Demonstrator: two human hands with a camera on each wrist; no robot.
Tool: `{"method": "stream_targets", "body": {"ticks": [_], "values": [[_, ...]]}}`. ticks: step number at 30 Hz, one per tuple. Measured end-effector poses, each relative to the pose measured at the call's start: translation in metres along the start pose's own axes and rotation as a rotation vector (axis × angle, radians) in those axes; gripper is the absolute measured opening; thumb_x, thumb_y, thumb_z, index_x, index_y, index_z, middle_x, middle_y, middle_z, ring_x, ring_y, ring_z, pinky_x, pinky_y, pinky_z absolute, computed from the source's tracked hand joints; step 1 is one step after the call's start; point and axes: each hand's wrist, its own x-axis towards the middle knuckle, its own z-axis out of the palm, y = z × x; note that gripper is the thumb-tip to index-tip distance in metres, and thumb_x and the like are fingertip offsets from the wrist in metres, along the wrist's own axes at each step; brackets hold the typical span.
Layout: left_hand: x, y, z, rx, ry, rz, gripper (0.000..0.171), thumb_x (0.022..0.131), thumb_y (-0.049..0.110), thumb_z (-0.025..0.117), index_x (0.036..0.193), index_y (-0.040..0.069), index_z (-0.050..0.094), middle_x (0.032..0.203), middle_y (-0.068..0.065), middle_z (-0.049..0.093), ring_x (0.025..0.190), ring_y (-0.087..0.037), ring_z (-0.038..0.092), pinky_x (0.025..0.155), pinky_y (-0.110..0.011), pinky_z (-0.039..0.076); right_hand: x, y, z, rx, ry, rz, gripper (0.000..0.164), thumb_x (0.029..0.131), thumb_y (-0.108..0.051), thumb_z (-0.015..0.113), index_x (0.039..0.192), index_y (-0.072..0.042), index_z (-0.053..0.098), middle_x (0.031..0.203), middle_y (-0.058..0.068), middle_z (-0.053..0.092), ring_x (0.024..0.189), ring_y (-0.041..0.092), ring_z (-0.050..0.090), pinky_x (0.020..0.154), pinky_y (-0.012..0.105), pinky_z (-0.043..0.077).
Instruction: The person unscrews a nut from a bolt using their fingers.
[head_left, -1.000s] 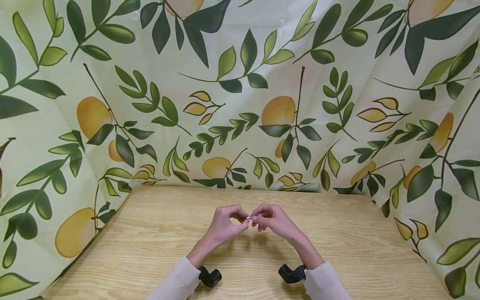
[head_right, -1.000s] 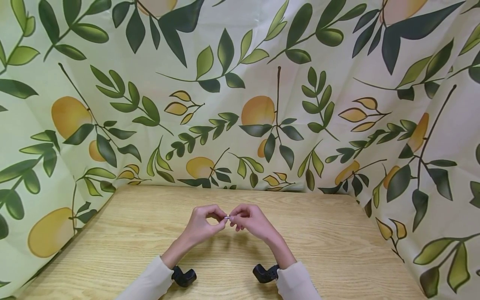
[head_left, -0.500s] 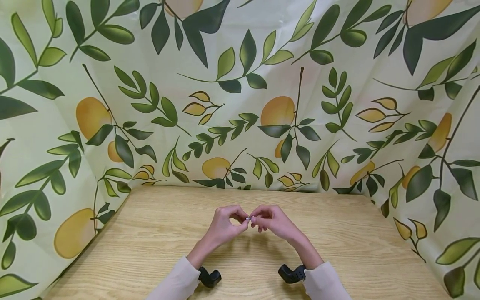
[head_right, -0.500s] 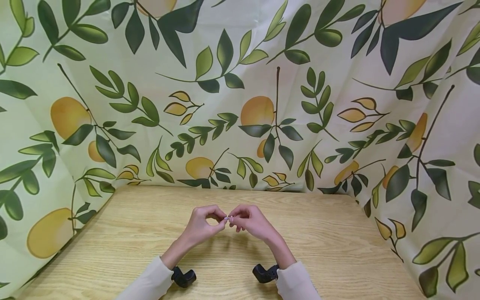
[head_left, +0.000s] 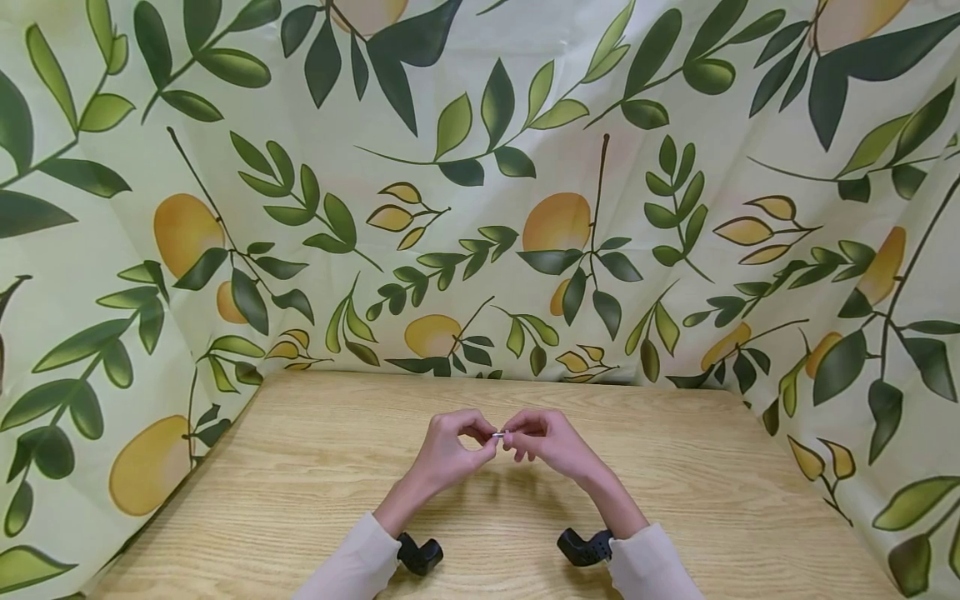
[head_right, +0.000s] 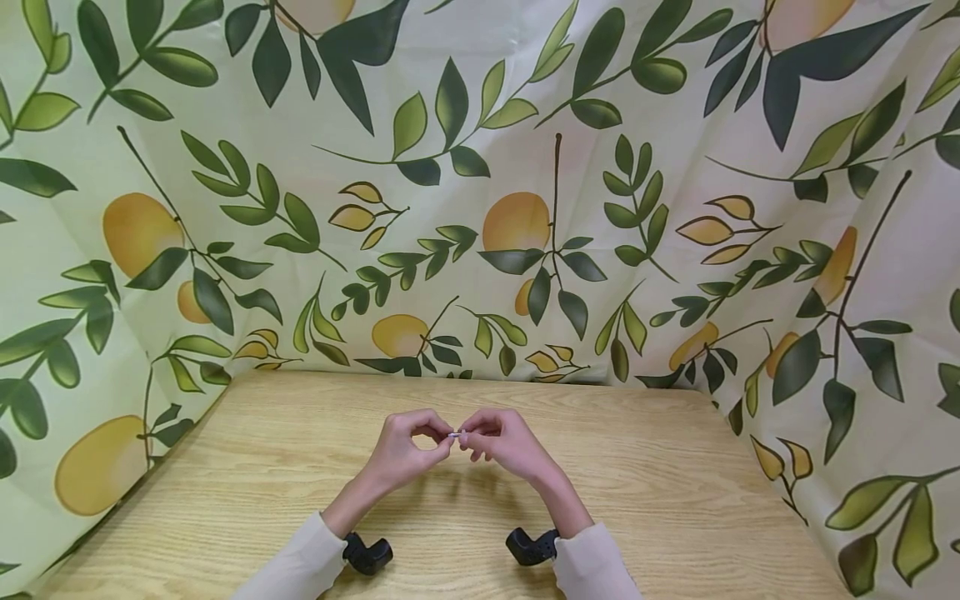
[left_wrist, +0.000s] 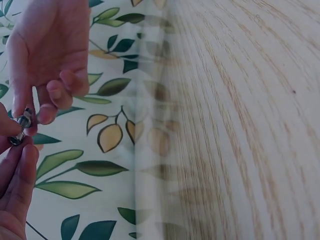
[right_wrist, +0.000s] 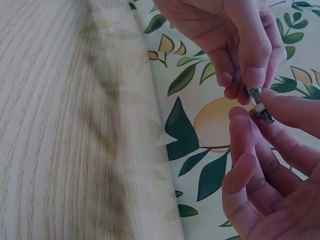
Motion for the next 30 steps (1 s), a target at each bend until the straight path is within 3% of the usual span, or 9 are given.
{"method": "stream_targets", "body": {"ticks": [5, 14, 22, 30], "values": [[0.0003, -0.0004, 0.0007, -0.005, 0.001, 0.005, 0.012, 0.081, -0.003, 0.074, 0.082, 0.008, 0.073, 0.079, -0.006, 0.077, 0.069, -0.005, 0.071, 0.071, -0.024, 0.063, 0.0004, 0.0008, 0.0004, 0.025, 0.009, -0.013, 0.026, 0.094, -0.014, 0.072, 0.113, 0.003, 0.068, 0.091, 0.015, 0.072, 0.074, 0.018, 0.069, 0.067, 0.031, 0.057], [-0.0004, -0.0006, 0.0014, -0.001, 0.007, 0.005, 0.011, 0.081, -0.002, 0.075, 0.082, 0.009, 0.073, 0.079, -0.008, 0.077, 0.069, -0.005, 0.071, 0.07, -0.024, 0.063, -0.0005, 0.0005, -0.0014, 0.069, -0.032, -0.003, 0.032, 0.102, -0.019, 0.062, 0.112, 0.01, 0.069, 0.098, 0.029, 0.073, 0.075, 0.013, 0.071, 0.073, 0.03, 0.063], [0.0001, -0.0012, 0.0023, -0.008, 0.006, 0.011, 0.011, 0.082, -0.001, 0.075, 0.083, 0.009, 0.073, 0.079, -0.008, 0.077, 0.07, -0.005, 0.071, 0.07, -0.024, 0.063, -0.0004, -0.0007, -0.0018, 0.083, -0.002, -0.002, 0.025, 0.096, -0.012, 0.07, 0.113, 0.007, 0.067, 0.096, 0.023, 0.073, 0.083, 0.026, 0.074, 0.08, 0.04, 0.064], [-0.0011, -0.0004, 0.0019, 0.01, 0.014, -0.005, 0.012, 0.081, -0.002, 0.075, 0.082, 0.009, 0.073, 0.08, -0.008, 0.077, 0.07, -0.004, 0.07, 0.07, -0.024, 0.063, -0.0017, -0.0021, -0.0028, 0.095, -0.023, 0.001, 0.03, 0.1, -0.016, 0.065, 0.112, 0.012, 0.066, 0.092, 0.02, 0.073, 0.076, 0.015, 0.071, 0.076, 0.033, 0.064]]}}
